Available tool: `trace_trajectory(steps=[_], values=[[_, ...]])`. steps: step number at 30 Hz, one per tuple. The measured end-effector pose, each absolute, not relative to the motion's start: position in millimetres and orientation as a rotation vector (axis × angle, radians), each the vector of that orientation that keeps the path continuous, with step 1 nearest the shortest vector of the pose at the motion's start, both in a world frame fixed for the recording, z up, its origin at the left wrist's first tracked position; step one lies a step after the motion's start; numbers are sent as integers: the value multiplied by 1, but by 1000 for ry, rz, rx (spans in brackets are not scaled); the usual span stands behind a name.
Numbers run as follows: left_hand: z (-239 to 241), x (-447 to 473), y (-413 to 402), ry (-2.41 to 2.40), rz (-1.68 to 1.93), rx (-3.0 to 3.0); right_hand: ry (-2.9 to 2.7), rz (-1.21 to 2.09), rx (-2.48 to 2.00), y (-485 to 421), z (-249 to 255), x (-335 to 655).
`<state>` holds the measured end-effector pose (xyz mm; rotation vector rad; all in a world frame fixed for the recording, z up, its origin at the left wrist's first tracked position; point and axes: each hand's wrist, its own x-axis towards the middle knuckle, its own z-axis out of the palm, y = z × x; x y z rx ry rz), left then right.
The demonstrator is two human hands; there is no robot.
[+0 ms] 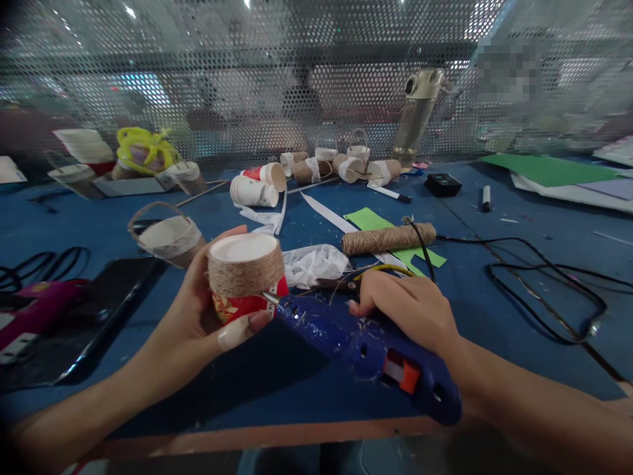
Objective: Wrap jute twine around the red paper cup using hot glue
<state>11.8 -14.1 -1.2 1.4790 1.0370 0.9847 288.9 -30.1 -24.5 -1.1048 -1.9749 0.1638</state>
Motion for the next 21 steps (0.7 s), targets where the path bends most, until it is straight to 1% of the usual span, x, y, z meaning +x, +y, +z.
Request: trace_trajectory(steps=[4, 9, 14, 21], values=[[6, 14, -17, 1071, 996, 1413, -1987, 61, -1095, -29, -23, 292], [7, 15, -21, 1040, 1067, 1332, -2071, 126, -1052, -26, -20, 298], [-2, 9, -17, 959, 1045, 1350, -2053, 154, -1046, -26, -20, 297], [-5, 6, -15, 977, 1011, 1391, -2051, 67, -1100, -31, -24, 298]])
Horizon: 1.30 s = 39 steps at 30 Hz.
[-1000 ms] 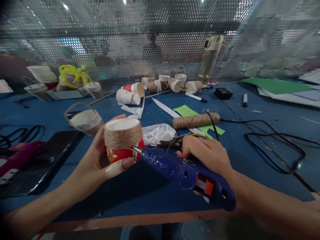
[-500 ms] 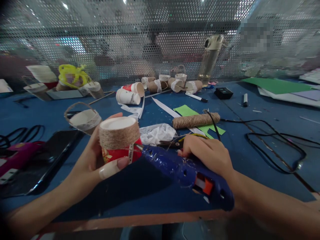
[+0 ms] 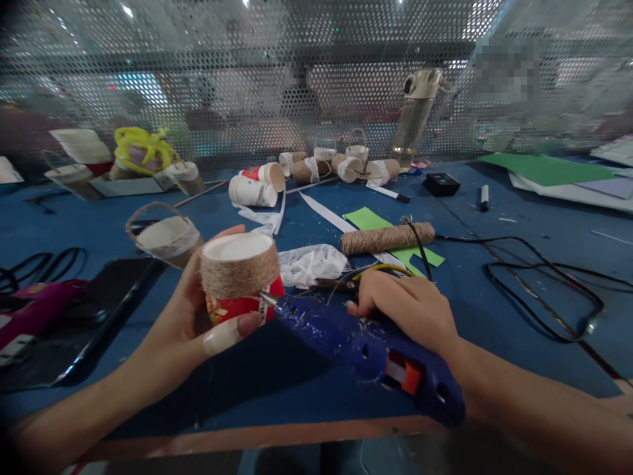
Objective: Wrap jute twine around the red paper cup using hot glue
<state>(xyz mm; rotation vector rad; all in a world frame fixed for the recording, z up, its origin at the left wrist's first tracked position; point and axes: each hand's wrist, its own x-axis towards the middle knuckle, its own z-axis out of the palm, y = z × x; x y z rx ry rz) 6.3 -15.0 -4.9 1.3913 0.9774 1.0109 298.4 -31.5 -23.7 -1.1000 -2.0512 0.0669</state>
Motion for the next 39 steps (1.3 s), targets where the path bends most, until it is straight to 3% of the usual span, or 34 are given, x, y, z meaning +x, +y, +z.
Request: trace_trajectory(steps=[25, 39], values=[[-2, 7, -15, 974, 1047, 1411, -2040, 236, -1027, -30, -22, 299], [-4, 9, -15, 980, 1039, 1380, -2052, 103, -1027, -28, -26, 301]])
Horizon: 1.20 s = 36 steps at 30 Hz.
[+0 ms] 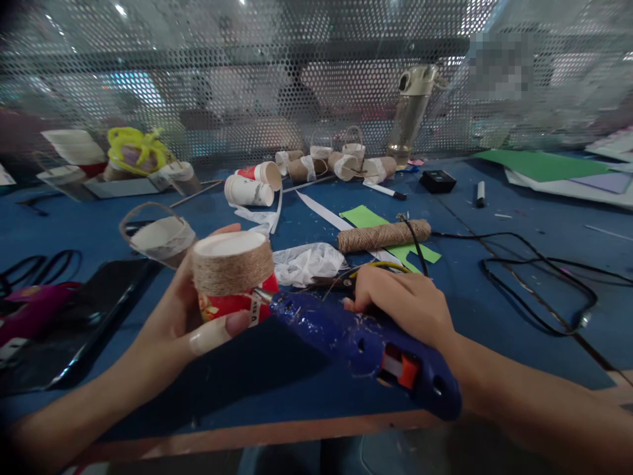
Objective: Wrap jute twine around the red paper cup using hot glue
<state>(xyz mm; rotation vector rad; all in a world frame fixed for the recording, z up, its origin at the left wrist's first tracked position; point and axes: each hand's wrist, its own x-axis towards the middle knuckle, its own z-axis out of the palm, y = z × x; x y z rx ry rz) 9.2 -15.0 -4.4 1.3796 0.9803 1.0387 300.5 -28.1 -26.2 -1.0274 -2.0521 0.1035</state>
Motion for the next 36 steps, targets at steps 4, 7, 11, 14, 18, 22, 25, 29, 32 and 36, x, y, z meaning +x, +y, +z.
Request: trace_trajectory(steps=[4, 7, 11, 14, 18, 22, 25, 29, 32, 36], values=[[-7, 7, -13, 971, 1039, 1434, -2049, 63, -1041, -27, -27, 301], [-8, 6, -12, 934, 1056, 1373, -2038, 100, -1020, -25, -23, 299], [-8, 4, -12, 880, 1023, 1347, -2031, 109, -1004, -22, -19, 296], [-7, 5, -12, 849, 1001, 1339, -2047, 134, -963, -22, -18, 295], [-3, 8, -13, 902, 963, 1308, -2057, 153, -971, -24, -21, 297], [-4, 6, -11, 859, 984, 1286, -2051, 167, -976, -27, -23, 298], [-10, 3, -10, 834, 1059, 1284, -2038, 177, -978, -27, -21, 299], [-16, -3, -8, 790, 1078, 1289, -2052, 151, -1034, -25, -17, 298], [-17, -5, -6, 720, 1041, 1298, -2030, 150, -1000, -23, -17, 297], [-17, -2, -6, 698, 1048, 1328, -2022, 148, -986, -23, -19, 295]])
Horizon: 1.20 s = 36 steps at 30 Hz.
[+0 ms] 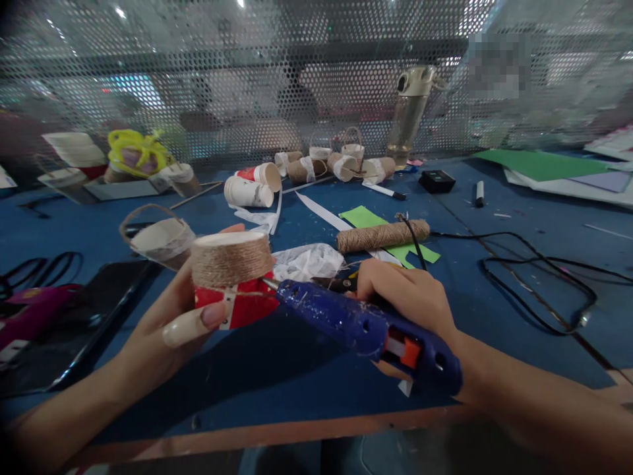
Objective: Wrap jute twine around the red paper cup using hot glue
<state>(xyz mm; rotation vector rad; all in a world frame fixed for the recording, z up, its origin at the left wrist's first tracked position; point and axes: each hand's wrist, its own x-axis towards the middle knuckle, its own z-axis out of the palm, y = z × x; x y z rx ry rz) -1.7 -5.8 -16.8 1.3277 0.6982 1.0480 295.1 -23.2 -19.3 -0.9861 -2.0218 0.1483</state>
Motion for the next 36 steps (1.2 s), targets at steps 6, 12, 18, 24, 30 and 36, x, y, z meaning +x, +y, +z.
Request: trace_trajectory(steps=[6, 12, 18, 24, 30, 36], values=[[-15, 1, -7, 768, 993, 1295, -2042, 177, -1000, -30, -19, 299], [-13, -5, -5, 790, 1004, 1287, -2061, 155, -1045, -21, -16, 298], [-7, 4, -9, 848, 1027, 1268, -1947, 230, -1031, -17, -8, 290], [-3, 16, -13, 940, 1009, 1279, -1729, 417, -1011, -20, -7, 280], [-8, 14, -10, 909, 908, 1411, -1664, 902, -970, -13, -19, 275], [-14, 15, -7, 891, 886, 1459, -1713, 941, -904, -17, -20, 269]])
